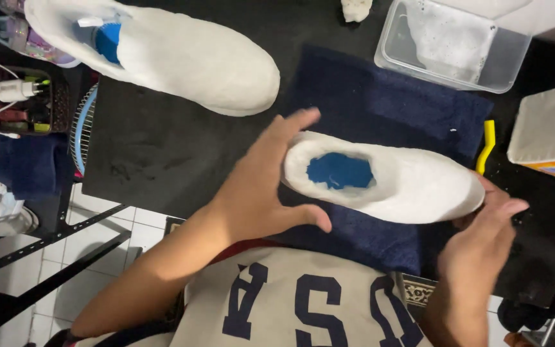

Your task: Wrapping a white sneaker with paper towels to assist in the drying or cleaning process

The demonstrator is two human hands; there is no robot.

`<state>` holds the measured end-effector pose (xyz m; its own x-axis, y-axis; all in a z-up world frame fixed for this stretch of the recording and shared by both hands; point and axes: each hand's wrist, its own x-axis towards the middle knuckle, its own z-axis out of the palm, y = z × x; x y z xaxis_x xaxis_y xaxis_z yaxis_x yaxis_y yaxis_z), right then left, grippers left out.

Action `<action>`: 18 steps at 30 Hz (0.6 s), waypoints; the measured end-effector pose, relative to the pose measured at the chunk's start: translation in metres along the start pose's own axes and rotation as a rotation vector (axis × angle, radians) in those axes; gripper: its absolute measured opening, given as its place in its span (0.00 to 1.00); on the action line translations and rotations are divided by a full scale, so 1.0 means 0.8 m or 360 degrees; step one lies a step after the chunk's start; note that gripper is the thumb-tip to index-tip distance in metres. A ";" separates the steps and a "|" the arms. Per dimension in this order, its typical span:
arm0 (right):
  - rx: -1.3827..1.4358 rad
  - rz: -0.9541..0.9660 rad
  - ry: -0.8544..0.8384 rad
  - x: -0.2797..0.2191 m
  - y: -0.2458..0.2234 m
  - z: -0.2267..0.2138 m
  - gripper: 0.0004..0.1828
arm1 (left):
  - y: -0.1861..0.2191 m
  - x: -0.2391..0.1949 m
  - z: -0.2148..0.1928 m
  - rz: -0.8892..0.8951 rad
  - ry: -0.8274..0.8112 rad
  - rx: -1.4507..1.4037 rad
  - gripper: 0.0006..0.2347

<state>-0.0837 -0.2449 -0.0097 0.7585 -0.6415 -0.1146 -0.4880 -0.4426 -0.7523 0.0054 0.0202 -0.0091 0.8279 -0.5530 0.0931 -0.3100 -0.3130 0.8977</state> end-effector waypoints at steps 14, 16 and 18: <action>-0.0499 -0.0974 0.0165 0.013 0.028 -0.030 0.33 | 0.040 0.068 0.024 -0.0111 -0.0424 0.1371 0.04; -0.0470 -0.0980 0.0266 0.015 0.025 -0.031 0.31 | 0.033 0.068 0.033 -0.0141 -0.0416 0.1470 0.12; -0.0232 -0.0924 0.0378 0.019 0.026 -0.030 0.32 | 0.025 0.065 0.037 0.0001 -0.0354 0.1572 0.11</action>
<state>-0.0922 -0.2787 -0.0114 0.8086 -0.3861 0.4440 -0.0935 -0.8294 -0.5508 0.0280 -0.0379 0.0011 0.7530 -0.6532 -0.0793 -0.6418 -0.7557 0.1303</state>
